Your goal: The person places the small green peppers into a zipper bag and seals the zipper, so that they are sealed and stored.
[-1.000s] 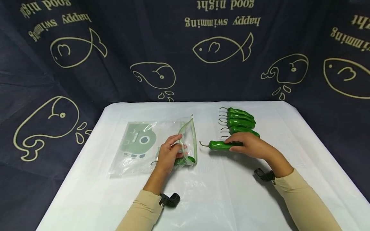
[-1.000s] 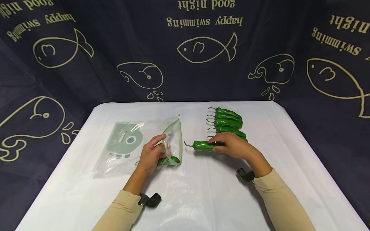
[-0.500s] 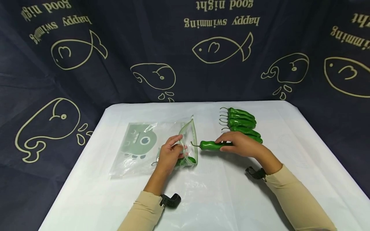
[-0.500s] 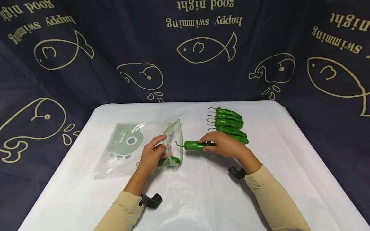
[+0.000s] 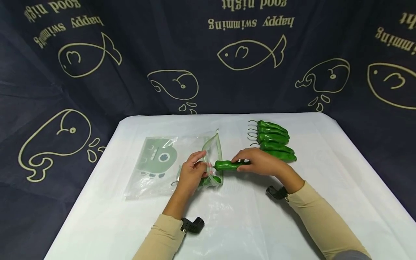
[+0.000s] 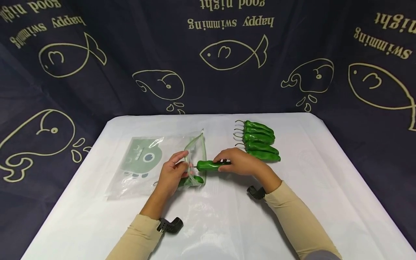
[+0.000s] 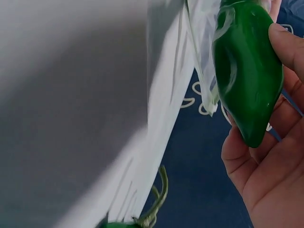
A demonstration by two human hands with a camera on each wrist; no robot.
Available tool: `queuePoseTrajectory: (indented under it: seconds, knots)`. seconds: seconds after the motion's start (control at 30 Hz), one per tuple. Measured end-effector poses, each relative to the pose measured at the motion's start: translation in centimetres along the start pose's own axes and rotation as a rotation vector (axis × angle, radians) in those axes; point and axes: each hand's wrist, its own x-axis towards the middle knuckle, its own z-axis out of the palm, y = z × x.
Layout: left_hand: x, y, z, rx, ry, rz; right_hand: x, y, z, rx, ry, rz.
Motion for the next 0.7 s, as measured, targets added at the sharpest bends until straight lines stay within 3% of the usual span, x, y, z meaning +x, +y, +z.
queuePoseTrajectory:
  seconds: [0.37,0.7]
  knots:
    - [-0.2,-0.2,0.0,-0.035,-0.005,-0.014,2.0,-1.1,1.6,0.061,-0.059,0.008]
    - [-0.1,0.0,0.1,-0.052,-0.011,0.017,3.1,-0.9,2.4,0.088,-0.066,-0.01]
